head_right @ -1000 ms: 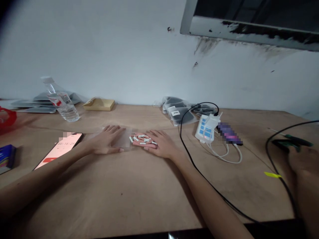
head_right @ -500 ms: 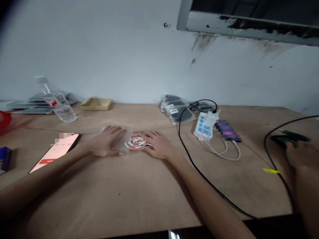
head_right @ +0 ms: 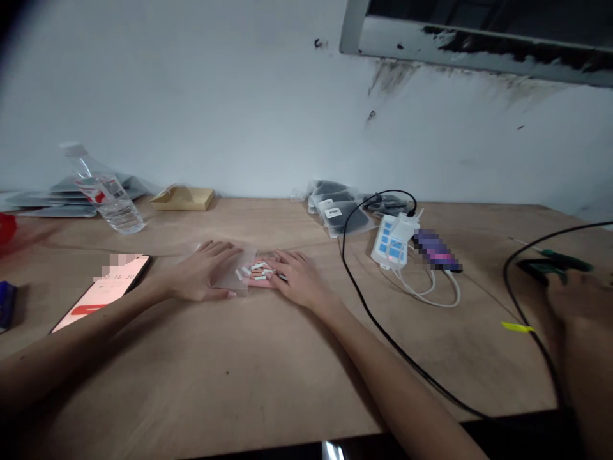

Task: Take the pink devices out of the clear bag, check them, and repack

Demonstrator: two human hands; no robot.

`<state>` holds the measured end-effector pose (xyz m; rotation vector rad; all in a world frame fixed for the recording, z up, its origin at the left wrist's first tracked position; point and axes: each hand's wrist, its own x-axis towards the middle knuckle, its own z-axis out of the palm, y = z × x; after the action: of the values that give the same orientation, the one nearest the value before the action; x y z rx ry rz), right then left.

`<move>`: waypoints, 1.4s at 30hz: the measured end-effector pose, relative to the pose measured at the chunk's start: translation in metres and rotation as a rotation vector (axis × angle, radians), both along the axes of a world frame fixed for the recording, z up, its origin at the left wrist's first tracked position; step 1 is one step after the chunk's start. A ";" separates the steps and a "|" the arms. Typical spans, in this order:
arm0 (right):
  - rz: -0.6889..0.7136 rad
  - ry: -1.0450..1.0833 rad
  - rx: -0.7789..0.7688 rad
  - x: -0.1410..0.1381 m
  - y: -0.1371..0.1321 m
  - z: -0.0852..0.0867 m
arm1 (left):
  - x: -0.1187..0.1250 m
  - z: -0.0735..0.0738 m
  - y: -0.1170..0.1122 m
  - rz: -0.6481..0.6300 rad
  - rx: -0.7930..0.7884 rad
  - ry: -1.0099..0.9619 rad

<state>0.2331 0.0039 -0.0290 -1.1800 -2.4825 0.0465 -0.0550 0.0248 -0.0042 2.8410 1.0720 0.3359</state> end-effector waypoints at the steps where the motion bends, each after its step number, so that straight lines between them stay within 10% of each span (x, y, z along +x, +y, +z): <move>1: 0.011 0.004 -0.002 -0.001 0.000 0.000 | 0.000 0.000 0.000 -0.003 -0.001 -0.002; 12: -0.097 0.658 -0.225 -0.011 -0.002 -0.013 | 0.014 -0.008 -0.010 0.020 0.042 0.015; 17: -0.276 0.670 -0.184 0.005 0.010 -0.019 | 0.011 -0.008 -0.007 0.044 0.045 0.010; 24: -0.120 0.552 -0.481 -0.016 -0.002 -0.028 | 0.014 -0.007 -0.009 0.057 0.076 0.038; 30: -0.227 0.605 -0.443 -0.036 -0.007 -0.029 | 0.024 -0.002 -0.019 -0.042 0.092 0.068; 42: 0.258 0.214 -0.245 0.030 0.017 -0.007 | 0.010 0.001 -0.003 0.036 0.049 0.066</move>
<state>0.2629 0.0213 -0.0364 -0.8809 -2.4677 0.5328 -0.0448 0.0219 -0.0037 2.8977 1.1444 0.2771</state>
